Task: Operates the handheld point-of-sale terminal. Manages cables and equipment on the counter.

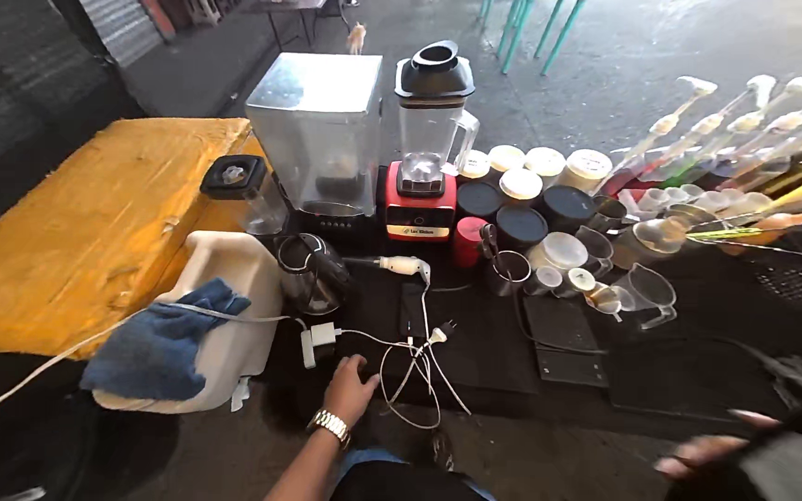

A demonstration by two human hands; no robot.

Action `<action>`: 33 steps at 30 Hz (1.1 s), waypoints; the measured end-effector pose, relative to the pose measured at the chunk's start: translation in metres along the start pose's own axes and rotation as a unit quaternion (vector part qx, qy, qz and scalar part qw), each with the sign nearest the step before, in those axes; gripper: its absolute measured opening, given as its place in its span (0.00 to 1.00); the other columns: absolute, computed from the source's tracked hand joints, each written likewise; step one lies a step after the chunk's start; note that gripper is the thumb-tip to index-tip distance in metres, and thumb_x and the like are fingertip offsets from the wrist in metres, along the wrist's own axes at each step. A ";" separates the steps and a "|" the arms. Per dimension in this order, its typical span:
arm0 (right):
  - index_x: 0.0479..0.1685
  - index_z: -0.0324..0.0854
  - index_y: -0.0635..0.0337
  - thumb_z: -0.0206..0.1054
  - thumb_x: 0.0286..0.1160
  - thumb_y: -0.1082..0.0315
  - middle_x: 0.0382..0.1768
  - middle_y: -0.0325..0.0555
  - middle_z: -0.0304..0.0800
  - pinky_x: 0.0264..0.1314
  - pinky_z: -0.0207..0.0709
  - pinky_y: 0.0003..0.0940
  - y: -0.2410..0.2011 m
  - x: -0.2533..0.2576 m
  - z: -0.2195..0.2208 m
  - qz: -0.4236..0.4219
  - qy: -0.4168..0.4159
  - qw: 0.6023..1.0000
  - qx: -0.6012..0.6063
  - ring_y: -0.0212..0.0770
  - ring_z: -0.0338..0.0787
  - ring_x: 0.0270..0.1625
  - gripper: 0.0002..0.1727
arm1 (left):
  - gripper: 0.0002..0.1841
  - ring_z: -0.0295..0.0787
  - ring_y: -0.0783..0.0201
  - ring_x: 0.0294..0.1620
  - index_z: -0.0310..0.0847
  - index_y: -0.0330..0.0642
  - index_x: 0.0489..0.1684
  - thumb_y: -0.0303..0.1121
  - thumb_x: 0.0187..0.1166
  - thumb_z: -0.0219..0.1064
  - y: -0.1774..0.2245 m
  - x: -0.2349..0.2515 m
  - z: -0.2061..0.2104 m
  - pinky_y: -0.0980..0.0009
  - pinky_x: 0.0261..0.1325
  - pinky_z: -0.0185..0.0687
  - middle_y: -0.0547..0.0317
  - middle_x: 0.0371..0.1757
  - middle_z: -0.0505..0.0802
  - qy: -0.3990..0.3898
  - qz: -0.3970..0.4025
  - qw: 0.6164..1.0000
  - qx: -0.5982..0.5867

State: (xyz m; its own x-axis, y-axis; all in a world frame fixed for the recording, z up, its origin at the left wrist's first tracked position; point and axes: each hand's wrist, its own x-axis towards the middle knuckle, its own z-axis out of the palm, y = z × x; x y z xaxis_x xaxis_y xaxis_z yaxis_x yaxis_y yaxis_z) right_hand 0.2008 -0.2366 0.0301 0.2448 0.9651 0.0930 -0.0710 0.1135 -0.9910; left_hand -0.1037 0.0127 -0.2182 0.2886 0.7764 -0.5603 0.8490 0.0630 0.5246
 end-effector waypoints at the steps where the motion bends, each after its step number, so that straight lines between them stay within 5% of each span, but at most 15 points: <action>1: 0.87 0.51 0.64 0.95 0.29 0.50 0.62 0.42 0.86 0.74 0.82 0.44 0.019 0.005 0.001 0.007 -0.012 1.000 -0.027 0.40 0.88 0.65 0.74 | 0.29 0.82 0.47 0.73 0.78 0.44 0.75 0.47 0.76 0.73 0.004 0.001 0.003 0.47 0.75 0.79 0.44 0.75 0.82 0.004 -0.003 1.000 0.002; 4: 0.82 0.55 0.76 0.91 0.43 0.50 0.61 0.56 0.86 0.63 0.88 0.48 0.057 0.014 0.033 0.073 0.007 0.990 -0.122 0.48 0.91 0.60 0.65 | 0.26 0.86 0.48 0.70 0.76 0.49 0.78 0.42 0.79 0.67 0.017 0.002 -0.007 0.48 0.68 0.85 0.48 0.82 0.76 0.038 0.017 0.999 0.028; 8: 0.84 0.55 0.74 0.92 0.45 0.56 0.56 0.57 0.88 0.53 0.92 0.45 0.116 0.024 0.084 0.160 0.123 0.964 -0.171 0.47 0.93 0.53 0.63 | 0.25 0.85 0.47 0.69 0.82 0.36 0.63 0.46 0.77 0.71 0.027 0.007 -0.039 0.48 0.71 0.81 0.41 0.68 0.86 0.122 0.075 0.986 -0.087; 10: 0.85 0.53 0.73 0.92 0.43 0.53 0.54 0.56 0.88 0.53 0.90 0.41 0.145 0.028 0.099 0.174 0.161 0.954 -0.186 0.43 0.92 0.51 0.66 | 0.32 0.85 0.44 0.69 0.77 0.30 0.68 0.49 0.76 0.74 0.041 0.016 -0.050 0.45 0.72 0.80 0.37 0.66 0.87 0.164 0.056 0.967 -0.189; 13: 0.86 0.55 0.70 0.92 0.40 0.51 0.52 0.56 0.89 0.52 0.88 0.43 0.169 0.031 0.119 0.211 0.188 0.937 -0.207 0.43 0.92 0.49 0.67 | 0.39 0.94 0.47 0.53 0.66 0.37 0.83 0.54 0.78 0.72 0.060 0.033 -0.057 0.44 0.61 0.86 0.44 0.54 0.94 0.215 0.010 0.946 -0.241; 25: 0.85 0.66 0.53 0.91 0.28 0.37 0.54 0.49 0.93 0.61 0.87 0.53 0.213 0.062 0.161 0.368 0.158 0.877 -0.266 0.45 0.94 0.54 0.68 | 0.33 0.91 0.46 0.62 0.82 0.48 0.73 0.64 0.82 0.59 0.053 0.043 -0.086 0.39 0.66 0.81 0.47 0.58 0.95 0.151 0.009 0.988 -0.033; 28: 0.85 0.65 0.54 0.90 0.30 0.37 0.50 0.49 0.93 0.56 0.88 0.50 0.217 0.070 0.157 0.367 0.166 0.883 -0.241 0.44 0.94 0.49 0.68 | 0.34 0.92 0.45 0.61 0.81 0.45 0.74 0.64 0.83 0.58 0.045 0.036 -0.088 0.40 0.64 0.82 0.45 0.57 0.95 0.149 0.016 0.989 0.002; 31: 0.85 0.63 0.61 0.90 0.35 0.40 0.45 0.50 0.93 0.50 0.89 0.46 0.203 0.068 0.145 0.334 0.200 0.896 -0.212 0.42 0.94 0.41 0.67 | 0.35 0.93 0.45 0.54 0.72 0.37 0.78 0.57 0.81 0.67 0.028 0.028 -0.072 0.42 0.60 0.85 0.43 0.52 0.94 0.167 0.047 0.981 -0.084; 33: 0.84 0.64 0.64 0.89 0.37 0.42 0.40 0.49 0.93 0.43 0.89 0.42 0.186 0.061 0.130 0.306 0.226 0.902 -0.205 0.40 0.92 0.36 0.65 | 0.32 0.92 0.46 0.55 0.74 0.33 0.72 0.51 0.81 0.69 0.017 0.015 -0.053 0.43 0.61 0.86 0.43 0.53 0.93 0.126 0.087 0.983 -0.097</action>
State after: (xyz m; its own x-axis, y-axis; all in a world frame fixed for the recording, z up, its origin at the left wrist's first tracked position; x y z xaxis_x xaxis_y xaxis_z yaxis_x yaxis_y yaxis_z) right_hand 0.0763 -0.1259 -0.1358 0.6562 0.6122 -0.4412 0.0141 -0.5946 -0.8039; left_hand -0.1085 0.0586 -0.1835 0.2832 0.9151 -0.2869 0.6882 0.0145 0.7254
